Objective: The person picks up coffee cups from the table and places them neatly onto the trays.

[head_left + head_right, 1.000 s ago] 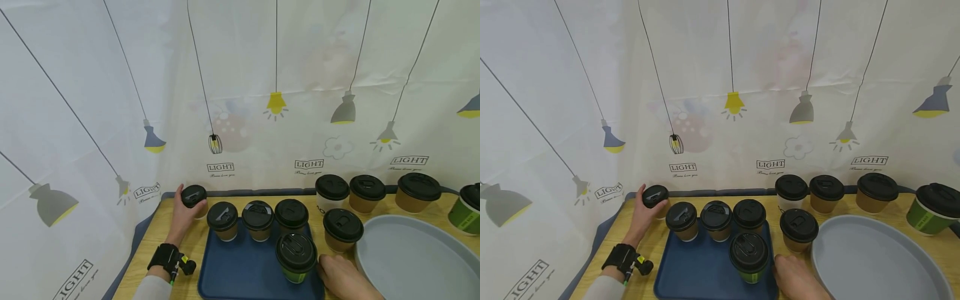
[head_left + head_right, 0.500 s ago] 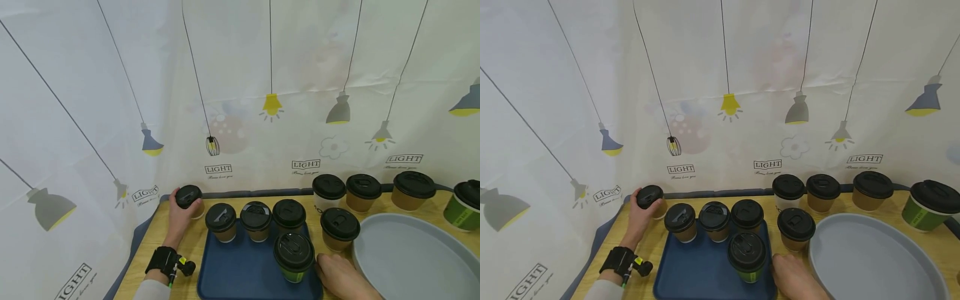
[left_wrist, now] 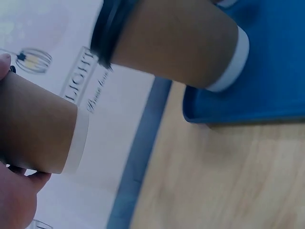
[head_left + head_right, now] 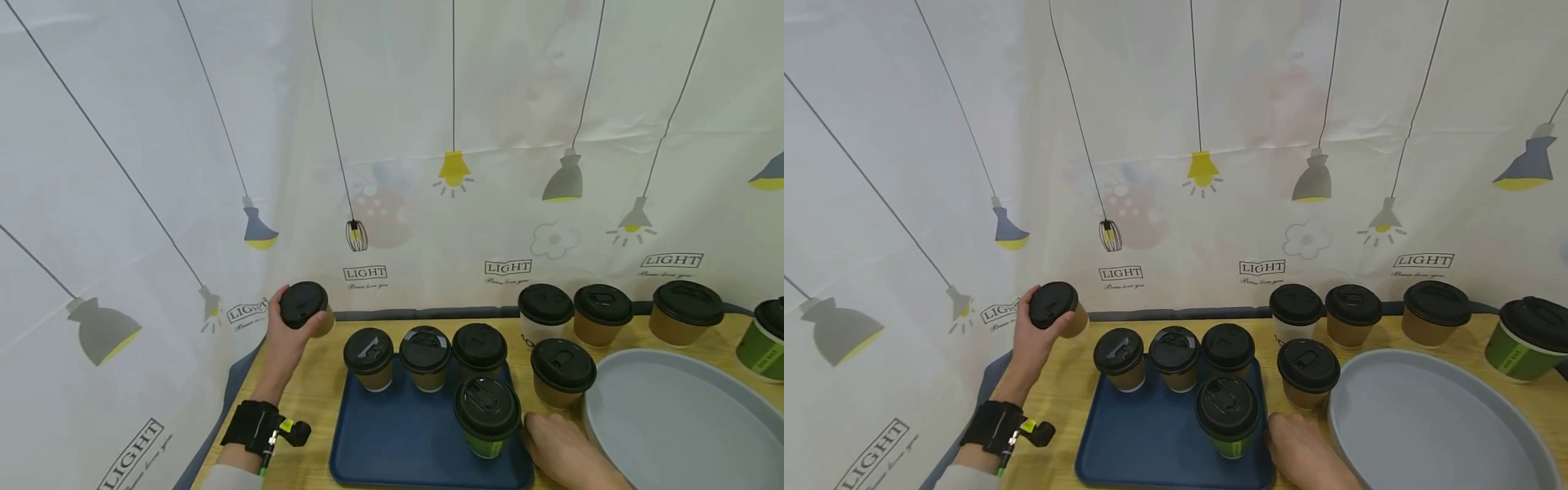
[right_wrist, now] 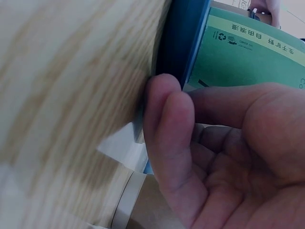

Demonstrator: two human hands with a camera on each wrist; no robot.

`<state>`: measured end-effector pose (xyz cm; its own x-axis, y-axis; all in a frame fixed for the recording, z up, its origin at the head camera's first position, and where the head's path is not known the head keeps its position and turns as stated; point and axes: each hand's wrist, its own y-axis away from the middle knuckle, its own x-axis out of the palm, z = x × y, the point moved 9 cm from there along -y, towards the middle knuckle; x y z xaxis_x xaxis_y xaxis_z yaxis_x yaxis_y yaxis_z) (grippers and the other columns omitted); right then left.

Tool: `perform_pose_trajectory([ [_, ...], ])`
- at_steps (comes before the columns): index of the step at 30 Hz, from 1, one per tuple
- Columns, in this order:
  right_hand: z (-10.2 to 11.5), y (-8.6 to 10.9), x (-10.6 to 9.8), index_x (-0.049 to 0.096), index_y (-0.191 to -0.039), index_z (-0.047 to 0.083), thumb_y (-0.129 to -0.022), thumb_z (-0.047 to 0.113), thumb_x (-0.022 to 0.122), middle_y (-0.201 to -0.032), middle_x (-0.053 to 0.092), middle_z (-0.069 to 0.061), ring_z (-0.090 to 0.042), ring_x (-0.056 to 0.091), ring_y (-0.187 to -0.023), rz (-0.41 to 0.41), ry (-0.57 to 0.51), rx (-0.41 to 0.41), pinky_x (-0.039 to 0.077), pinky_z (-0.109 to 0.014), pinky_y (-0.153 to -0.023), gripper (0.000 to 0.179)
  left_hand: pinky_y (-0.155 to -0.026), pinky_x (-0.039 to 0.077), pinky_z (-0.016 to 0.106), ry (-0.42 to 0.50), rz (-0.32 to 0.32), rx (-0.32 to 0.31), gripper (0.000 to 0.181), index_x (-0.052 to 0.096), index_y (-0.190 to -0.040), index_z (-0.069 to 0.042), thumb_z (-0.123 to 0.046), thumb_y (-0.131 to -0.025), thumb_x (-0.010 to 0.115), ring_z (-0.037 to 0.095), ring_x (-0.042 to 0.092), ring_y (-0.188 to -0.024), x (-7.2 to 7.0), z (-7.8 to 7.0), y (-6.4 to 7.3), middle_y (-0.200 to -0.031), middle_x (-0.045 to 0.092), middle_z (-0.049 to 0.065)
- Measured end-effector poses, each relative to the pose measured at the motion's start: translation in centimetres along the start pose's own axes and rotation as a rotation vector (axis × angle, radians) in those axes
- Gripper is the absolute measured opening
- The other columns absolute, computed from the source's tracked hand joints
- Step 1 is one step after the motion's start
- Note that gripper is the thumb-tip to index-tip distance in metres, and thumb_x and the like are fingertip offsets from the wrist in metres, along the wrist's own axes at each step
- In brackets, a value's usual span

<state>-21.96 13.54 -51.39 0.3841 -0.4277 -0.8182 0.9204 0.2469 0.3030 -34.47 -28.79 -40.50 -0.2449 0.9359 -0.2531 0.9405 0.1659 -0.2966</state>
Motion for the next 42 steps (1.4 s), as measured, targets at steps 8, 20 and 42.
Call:
perform_pose_trajectory([
  [8,-2.6,-1.6,1.6,0.062,-0.08,0.014,-0.102,0.017,0.062,-0.068,0.053,-0.002,-0.017,0.054,-0.062,-0.009,0.006,0.03,0.045,-0.037,-0.057,0.022,-0.116,0.033,0.05,0.019,0.04,0.086,0.088,0.027,-0.16,-0.011,-0.015,-0.091,0.08,0.029,0.04,-0.143,0.4,-2.7,0.6,-0.156,0.038,0.011],
  [20,-0.8,-0.4,0.2,0.062,-0.081,0.011,-0.101,0.014,0.061,-0.069,0.053,-0.003,-0.018,0.055,-0.063,-0.018,-0.003,0.003,0.047,-0.039,-0.058,0.02,-0.114,0.034,0.048,0.011,0.116,0.165,0.084,0.032,-0.159,-0.018,-0.011,-0.089,0.08,0.023,0.041,-0.142,1.3,-6.5,2.7,-0.155,0.042,0.005],
  [42,-0.1,0.1,0.0,0.06,-0.081,0.01,-0.103,0.012,0.061,-0.066,0.05,-0.005,-0.02,0.05,-0.06,0.022,-0.061,0.035,0.039,-0.035,-0.057,0.022,-0.1,0.053,0.034,0.246,0.494,0.215,0.084,0.038,-0.157,-0.017,-0.013,-0.087,0.084,0.022,0.054,-0.132,7.5,-8.6,9.6,-0.15,0.044,0.015],
])
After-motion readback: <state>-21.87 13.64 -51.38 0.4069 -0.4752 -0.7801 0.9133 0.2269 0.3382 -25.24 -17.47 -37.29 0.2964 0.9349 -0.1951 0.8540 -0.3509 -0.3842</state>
